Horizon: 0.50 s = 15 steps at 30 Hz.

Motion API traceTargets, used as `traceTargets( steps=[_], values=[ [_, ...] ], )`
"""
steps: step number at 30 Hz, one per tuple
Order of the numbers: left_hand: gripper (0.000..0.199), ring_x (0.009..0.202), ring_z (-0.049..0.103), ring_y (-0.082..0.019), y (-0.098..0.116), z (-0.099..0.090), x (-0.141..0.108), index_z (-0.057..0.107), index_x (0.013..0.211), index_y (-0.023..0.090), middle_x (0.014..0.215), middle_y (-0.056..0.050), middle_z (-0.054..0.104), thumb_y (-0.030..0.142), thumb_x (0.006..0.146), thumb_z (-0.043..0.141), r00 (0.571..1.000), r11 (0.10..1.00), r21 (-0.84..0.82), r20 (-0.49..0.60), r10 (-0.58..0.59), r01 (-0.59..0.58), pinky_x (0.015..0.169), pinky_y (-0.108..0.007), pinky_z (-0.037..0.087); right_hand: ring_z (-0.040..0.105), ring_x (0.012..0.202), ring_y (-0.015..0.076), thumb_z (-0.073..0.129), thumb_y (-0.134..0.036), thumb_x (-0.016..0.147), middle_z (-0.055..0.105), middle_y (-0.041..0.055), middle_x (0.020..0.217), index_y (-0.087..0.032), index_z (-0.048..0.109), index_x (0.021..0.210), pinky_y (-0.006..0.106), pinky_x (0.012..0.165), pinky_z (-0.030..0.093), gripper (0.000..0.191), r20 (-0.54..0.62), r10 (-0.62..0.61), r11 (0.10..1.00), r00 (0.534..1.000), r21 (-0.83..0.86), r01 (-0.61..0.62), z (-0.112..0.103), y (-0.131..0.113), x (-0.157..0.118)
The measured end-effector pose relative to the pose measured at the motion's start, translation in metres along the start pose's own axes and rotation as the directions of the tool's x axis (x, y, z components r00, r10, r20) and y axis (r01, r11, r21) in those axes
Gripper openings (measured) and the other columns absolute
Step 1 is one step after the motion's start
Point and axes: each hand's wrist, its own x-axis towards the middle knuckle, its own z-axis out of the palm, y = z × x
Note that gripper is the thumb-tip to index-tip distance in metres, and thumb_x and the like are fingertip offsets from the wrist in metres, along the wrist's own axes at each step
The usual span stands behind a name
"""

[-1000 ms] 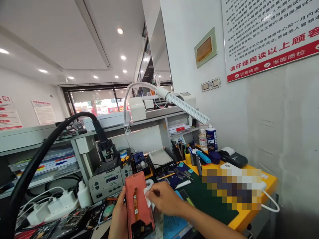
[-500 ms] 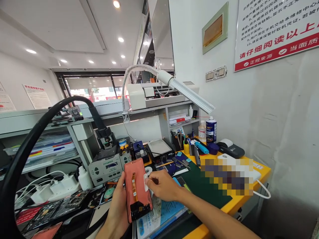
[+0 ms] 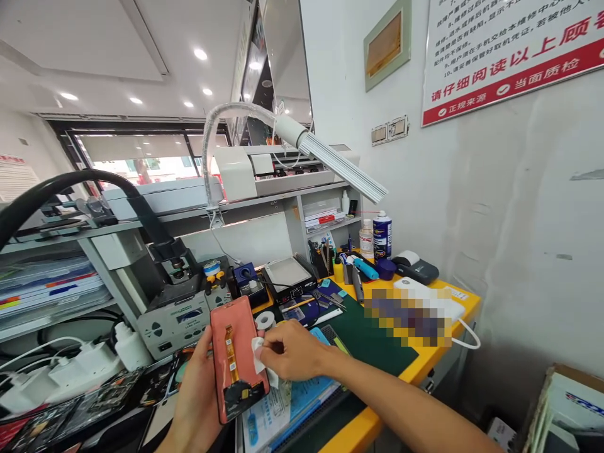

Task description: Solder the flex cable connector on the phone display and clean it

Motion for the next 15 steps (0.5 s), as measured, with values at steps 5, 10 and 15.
traceTargets(
  steps=[5,10,15],
  values=[
    [0.048,0.084,0.074,-0.028,-0.0008,-0.0003,-0.0013,0.067,0.118,0.011,0.094,-0.013,0.077,0.049,0.091,0.055,0.999,1.0,-0.03,0.043,0.009,-0.007,0.079,-0.041,0.06,0.03,0.052,0.0088,0.053,-0.027,0.088,0.032,-0.0063,0.053,-0.019,0.036,0.055,0.025,0.052,0.024,0.039,-0.05,-0.009,1.0,0.999,-0.001,0.009,0.0007,0.0022,-0.0004],
    [0.049,0.082,0.074,-0.029,-0.0006,0.0026,-0.0052,0.066,0.119,0.01,0.092,-0.014,0.076,0.049,0.091,0.054,0.999,0.998,-0.067,0.044,-0.01,0.013,0.079,-0.043,0.059,0.03,0.054,0.0094,0.051,-0.031,0.091,0.032,-0.0055,0.055,-0.019,0.035,0.056,0.025,0.053,0.024,0.04,-0.105,-0.004,1.0,0.994,0.021,0.007,0.0003,0.0014,0.0],
    [0.043,0.081,0.075,-0.027,0.0002,0.0075,-0.0086,0.066,0.118,0.012,0.093,-0.012,0.077,0.044,0.092,0.054,0.999,0.997,-0.078,0.023,0.027,-0.025,0.079,-0.04,0.059,0.031,0.054,0.0097,0.05,-0.032,0.091,0.033,-0.0048,0.056,-0.019,0.035,0.057,0.025,0.052,0.023,0.04,-0.183,0.021,0.998,0.983,0.061,-0.01,-0.0009,-0.0007,0.0]
  ],
)
